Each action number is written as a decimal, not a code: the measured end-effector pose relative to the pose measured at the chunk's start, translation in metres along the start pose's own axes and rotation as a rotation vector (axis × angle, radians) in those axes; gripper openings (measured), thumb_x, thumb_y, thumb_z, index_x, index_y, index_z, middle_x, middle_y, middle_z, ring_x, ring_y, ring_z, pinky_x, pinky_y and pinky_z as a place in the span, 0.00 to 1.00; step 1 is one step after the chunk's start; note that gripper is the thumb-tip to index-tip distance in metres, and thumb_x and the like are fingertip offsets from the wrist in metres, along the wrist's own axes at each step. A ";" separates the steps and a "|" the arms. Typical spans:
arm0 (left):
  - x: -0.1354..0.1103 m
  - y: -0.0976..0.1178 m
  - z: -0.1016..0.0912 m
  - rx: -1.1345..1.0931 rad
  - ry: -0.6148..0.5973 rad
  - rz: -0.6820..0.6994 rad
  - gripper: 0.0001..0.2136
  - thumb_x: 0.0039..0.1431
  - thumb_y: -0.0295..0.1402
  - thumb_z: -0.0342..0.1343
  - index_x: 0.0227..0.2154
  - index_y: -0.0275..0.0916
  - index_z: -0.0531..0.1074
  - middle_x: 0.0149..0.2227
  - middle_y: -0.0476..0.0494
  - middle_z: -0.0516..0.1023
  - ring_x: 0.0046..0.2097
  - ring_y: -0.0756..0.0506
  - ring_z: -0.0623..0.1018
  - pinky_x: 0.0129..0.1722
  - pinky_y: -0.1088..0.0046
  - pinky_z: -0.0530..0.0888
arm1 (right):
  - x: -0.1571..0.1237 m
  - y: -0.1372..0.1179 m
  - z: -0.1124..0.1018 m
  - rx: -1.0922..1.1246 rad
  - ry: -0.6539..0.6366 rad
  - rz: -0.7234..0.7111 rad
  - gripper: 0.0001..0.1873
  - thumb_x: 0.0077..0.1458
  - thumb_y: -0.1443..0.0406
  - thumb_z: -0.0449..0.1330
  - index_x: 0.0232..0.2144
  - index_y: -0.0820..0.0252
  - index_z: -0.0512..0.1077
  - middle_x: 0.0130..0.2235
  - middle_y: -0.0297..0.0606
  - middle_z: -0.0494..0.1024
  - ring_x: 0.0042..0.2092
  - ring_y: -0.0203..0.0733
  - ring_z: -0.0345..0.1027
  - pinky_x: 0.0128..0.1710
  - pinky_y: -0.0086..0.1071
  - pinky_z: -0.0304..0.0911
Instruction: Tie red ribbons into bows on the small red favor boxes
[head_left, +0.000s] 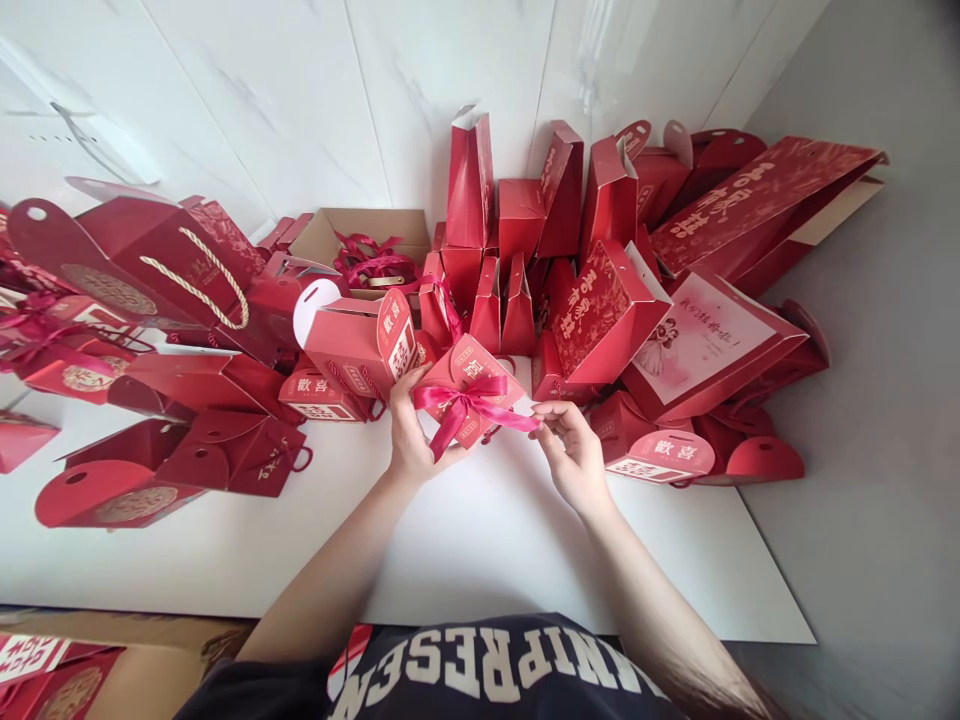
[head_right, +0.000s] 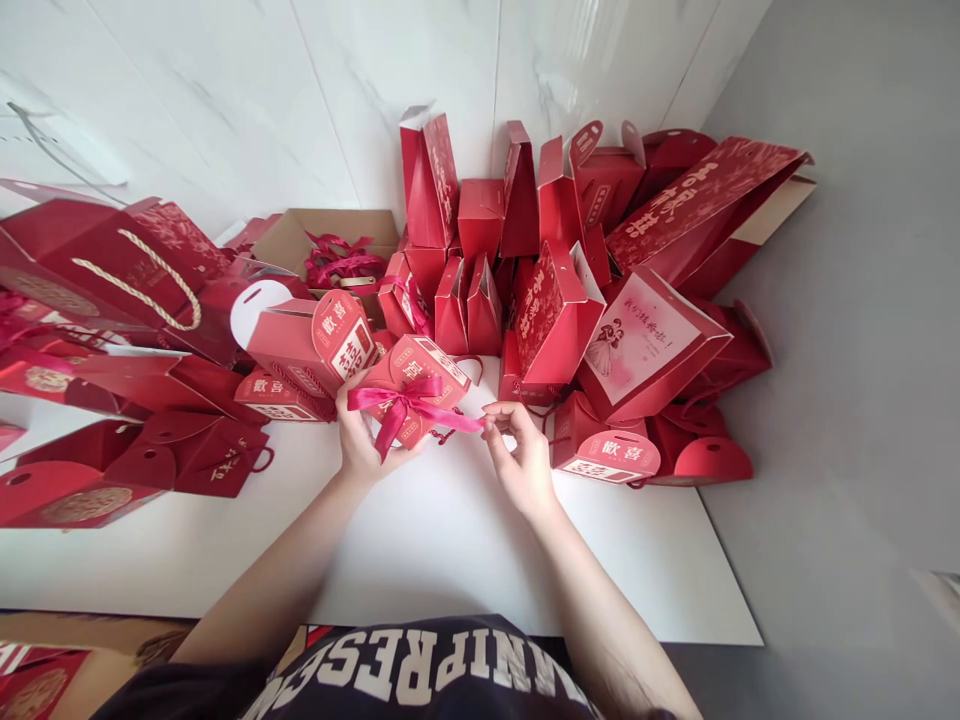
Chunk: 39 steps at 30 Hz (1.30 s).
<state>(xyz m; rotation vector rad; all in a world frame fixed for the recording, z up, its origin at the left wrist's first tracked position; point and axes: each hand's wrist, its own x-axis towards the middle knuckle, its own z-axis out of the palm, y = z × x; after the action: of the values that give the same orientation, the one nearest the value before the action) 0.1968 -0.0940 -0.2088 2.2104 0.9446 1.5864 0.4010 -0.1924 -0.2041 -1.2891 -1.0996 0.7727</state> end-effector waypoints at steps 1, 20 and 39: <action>0.000 -0.001 -0.001 0.003 0.001 0.005 0.51 0.33 0.37 0.72 0.62 0.40 0.51 0.57 0.30 0.63 0.59 0.30 0.69 0.56 0.48 0.70 | 0.000 0.001 0.000 -0.018 0.016 0.003 0.08 0.62 0.60 0.58 0.43 0.54 0.70 0.40 0.37 0.73 0.38 0.39 0.69 0.42 0.37 0.65; -0.010 -0.011 0.009 -0.043 -0.536 -0.384 0.52 0.42 0.46 0.69 0.66 0.41 0.45 0.67 0.31 0.56 0.67 0.32 0.60 0.62 0.50 0.63 | 0.003 0.009 0.003 0.012 0.157 0.059 0.15 0.62 0.53 0.56 0.47 0.53 0.69 0.51 0.41 0.72 0.53 0.47 0.68 0.52 0.45 0.64; -0.001 -0.032 0.000 -0.291 -0.531 -0.301 0.28 0.57 0.52 0.53 0.55 0.38 0.67 0.54 0.35 0.75 0.56 0.35 0.74 0.55 0.55 0.71 | 0.005 0.011 0.015 0.055 -0.266 -0.007 0.28 0.65 0.55 0.53 0.65 0.47 0.56 0.66 0.37 0.60 0.66 0.48 0.56 0.64 0.47 0.56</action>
<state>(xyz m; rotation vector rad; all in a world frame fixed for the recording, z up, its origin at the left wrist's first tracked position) 0.1849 -0.0704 -0.2272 2.0106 0.7785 0.8712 0.3902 -0.1809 -0.2147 -1.1577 -1.2845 0.9827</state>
